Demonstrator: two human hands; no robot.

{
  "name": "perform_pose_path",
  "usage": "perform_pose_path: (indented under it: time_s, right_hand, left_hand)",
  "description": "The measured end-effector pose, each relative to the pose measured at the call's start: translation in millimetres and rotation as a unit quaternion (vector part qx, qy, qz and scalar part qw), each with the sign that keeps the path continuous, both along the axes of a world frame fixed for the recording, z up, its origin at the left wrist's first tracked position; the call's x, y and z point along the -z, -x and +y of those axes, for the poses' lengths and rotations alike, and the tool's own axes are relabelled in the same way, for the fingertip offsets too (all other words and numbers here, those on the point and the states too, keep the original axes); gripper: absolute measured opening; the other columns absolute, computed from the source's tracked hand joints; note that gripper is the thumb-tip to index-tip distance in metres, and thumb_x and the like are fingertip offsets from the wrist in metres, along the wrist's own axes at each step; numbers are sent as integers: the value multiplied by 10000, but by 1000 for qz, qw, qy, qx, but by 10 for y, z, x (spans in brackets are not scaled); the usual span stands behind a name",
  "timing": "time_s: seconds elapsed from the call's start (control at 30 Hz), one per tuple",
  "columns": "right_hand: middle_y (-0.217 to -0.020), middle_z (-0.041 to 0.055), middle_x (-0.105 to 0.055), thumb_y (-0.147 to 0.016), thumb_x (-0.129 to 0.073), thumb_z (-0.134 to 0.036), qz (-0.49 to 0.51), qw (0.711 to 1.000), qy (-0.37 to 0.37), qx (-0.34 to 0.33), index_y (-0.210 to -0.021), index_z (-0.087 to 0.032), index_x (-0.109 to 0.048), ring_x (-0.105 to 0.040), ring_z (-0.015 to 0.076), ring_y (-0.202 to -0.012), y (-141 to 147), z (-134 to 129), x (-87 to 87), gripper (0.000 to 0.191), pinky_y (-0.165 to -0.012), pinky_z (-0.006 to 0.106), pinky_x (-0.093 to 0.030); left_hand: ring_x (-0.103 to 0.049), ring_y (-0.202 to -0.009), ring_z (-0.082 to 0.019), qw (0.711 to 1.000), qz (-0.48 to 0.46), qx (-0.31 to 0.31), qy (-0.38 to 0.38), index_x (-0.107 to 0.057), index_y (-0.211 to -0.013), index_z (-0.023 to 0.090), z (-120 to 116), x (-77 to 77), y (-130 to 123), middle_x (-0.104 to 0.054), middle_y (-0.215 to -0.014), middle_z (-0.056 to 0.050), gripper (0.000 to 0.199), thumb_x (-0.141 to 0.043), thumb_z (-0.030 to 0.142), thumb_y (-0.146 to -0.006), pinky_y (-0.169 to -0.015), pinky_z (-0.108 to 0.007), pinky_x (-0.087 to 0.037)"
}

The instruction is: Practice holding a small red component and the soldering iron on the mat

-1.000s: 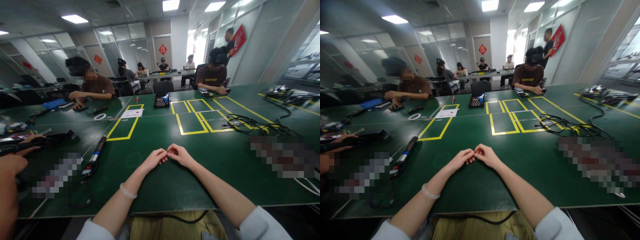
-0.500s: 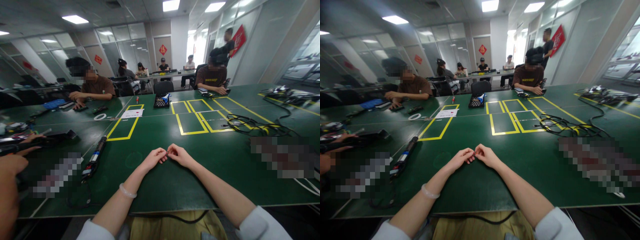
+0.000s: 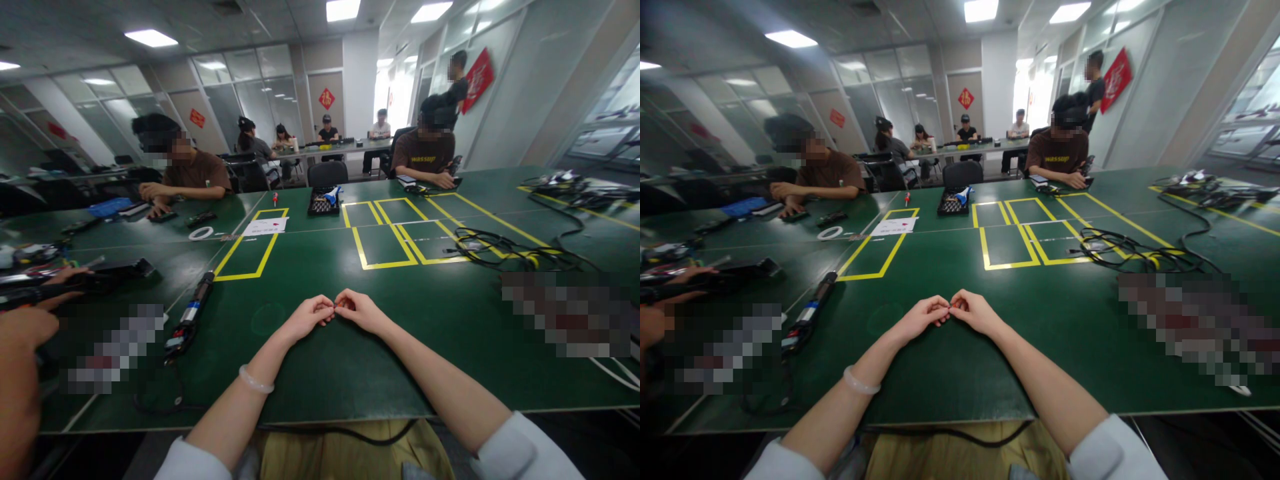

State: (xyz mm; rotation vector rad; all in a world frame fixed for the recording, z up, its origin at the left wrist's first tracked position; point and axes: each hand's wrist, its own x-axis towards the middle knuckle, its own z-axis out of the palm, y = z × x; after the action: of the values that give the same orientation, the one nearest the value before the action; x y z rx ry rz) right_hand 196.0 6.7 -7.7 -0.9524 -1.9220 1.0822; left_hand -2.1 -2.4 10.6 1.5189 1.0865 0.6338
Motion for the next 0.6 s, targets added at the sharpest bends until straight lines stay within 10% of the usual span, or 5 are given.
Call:
perform_pose_path:
  time_s: [0.6]
  right_hand:
    - [-683,-19,-584,-774,-630,-213,-19,1000,14,4,-873,-151,-602,-508,95,-595,-23,16,-20,120,-564,208,-394]
  left_hand:
    - [-568,-721,-117,1000,-1,-17,-12,-558,-951,160,-6,14,-25,-593,-805,-12,348,-656,417,-738,-637,-246,-455]
